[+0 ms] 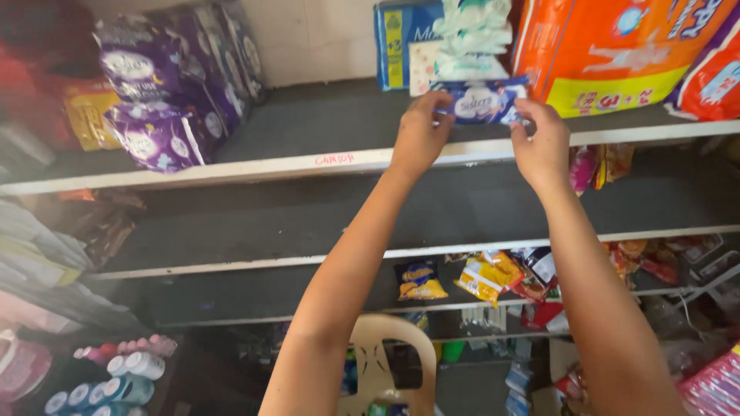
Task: The person arranges various hygiene products on a store shelf. They place packs of wipes and sanitary pads from a plastic chair onto the shelf, followed by organizing small bottles of baby powder into a neat row.
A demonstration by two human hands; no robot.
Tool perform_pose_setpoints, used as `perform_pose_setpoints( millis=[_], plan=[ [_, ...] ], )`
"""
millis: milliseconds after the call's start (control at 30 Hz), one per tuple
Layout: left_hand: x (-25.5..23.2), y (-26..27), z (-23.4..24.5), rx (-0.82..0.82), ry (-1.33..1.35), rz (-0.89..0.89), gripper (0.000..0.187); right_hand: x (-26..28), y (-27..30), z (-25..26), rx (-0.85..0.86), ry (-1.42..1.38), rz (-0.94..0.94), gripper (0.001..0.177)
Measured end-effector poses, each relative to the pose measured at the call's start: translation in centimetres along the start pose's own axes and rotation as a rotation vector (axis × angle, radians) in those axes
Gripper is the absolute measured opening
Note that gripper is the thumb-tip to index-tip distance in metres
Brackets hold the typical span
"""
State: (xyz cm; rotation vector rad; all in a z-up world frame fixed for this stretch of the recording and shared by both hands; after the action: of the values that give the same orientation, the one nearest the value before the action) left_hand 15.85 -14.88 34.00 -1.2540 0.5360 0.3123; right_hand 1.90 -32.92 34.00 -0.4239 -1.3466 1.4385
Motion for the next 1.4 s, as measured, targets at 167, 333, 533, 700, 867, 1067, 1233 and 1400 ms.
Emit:
perform_pose_setpoints(
  millis=[167, 333, 533, 700, 867, 1067, 1233, 1400],
  plan=[
    [-3.1, 5.2, -0.4, 0.144, 0.026, -0.012, 0.031, 0.8, 5.0, -3.9, 0.109, -0.701, -0.363, 0.033],
    [-0.2, 14.0, 1.8, 0.16, -0.02, 0.001, 0.037, 2.6, 13.8, -9.6, 0.168, -0.919, -0.553, 0.031],
    [13.9, 30.7, 1.4, 0.207, 0.246, 0.453, 0.036, -0.9, 29.8, -18.2, 0.31, -0.704, -0.743, 0.033],
    [23.1, 48.4, 0.5, 0.212, 0.452, 0.61, 0.044, -4.4, 48.7, -25.2, 0.199, -0.951, -1.385, 0.044],
    [29.5, 67.3, -1.5, 0.277, 0.368, 0.963, 0.046, -7.3, 68.7, -29.1, 0.264, -1.004, -1.506, 0.042],
    [36.5, 89.1, -7.1, 0.341, 0.135, 1.024, 0.037, -12.4, 93.0, -32.3, 0.139, -0.886, -1.842, 0.042],
    [39.8, 103.5, -9.9, 0.426, -0.003, 1.027, 0.022, -15.6, 111.8, -30.8, 0.168, -0.47, -1.967, 0.039],
    [42.0, 111.7, -10.0, 0.526, 0.085, 1.567, 0.02, -16.8, 112.1, -30.6, 0.466, 0.016, -1.323, 0.04]
  ],
)
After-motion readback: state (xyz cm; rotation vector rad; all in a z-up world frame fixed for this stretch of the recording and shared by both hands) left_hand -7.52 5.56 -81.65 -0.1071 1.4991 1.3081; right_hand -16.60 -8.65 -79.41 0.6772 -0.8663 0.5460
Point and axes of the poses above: each hand's wrist, its own y-axis away from the middle knuckle, its own z-axis out of the back of the hand, x = y × z, the point moved 7 cm from there along -y, towards the middle knuckle, and after that the axes turned 4 degrees about -y, right-handed, at the moved point
